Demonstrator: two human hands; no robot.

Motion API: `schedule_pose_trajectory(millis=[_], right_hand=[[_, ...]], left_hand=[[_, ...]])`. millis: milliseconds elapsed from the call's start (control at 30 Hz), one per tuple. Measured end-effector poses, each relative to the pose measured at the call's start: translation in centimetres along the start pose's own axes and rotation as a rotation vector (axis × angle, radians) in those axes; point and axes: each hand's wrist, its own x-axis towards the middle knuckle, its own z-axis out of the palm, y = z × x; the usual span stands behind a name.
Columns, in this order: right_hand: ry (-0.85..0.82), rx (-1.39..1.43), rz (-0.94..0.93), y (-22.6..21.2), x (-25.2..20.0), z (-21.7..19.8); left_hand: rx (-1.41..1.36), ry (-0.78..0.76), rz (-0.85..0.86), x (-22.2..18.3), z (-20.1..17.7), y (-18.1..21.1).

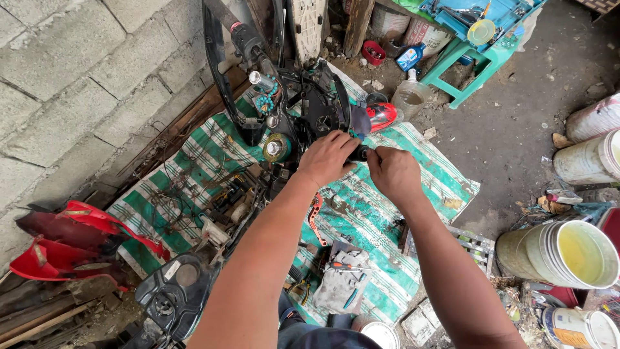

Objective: Repairing the electrical wiring and front components of a motorcycle

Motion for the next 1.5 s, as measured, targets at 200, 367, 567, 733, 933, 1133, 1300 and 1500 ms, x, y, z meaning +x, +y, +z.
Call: schedule_pose_trajectory(millis=[200, 367, 567, 733, 933, 1133, 1300, 1500], right_hand=[[0.028, 0.061, 0.058, 0.7, 0.6, 1.6], [0.018, 0.09, 0.118, 0.2, 0.5, 1.9], [-0.004, 0.145, 0.183, -0.1, 0.3, 1.7], [-0.013, 0.227, 0.25, 1.2, 0.8, 3.5], [-0.17, 0.744, 0.549, -0.5, 0.5, 3.0], [-0.094, 1.006, 0.581, -1.0, -4.0, -0.8], [-0.219, 0.948, 0.717, 2.5, -9.8, 3.7], [-0.196, 1.106, 0.598, 2.2, -12.7, 6.2]], left_hand=[[-0.019, -0.009, 0.001, 0.1, -0.1, 0.2], [-0.045, -0.042, -0.016, 0.2, -1.0, 0.4], [-0.042, -0.082, -0.039, 0.3, -1.7, 0.7], [-0.035, -0.1, -0.035, 0.2, -1.6, 0.6], [-0.017, -0.018, -0.013, 0.1, -0.1, 0.1], [-0.053, -0.022, -0.08, 0.2, -0.6, 0.2], [-0.104, 0.156, -0.177, 0.2, 1.8, -0.9], [-0.081, 0.179, -0.125, -0.3, -1.8, -0.4]])
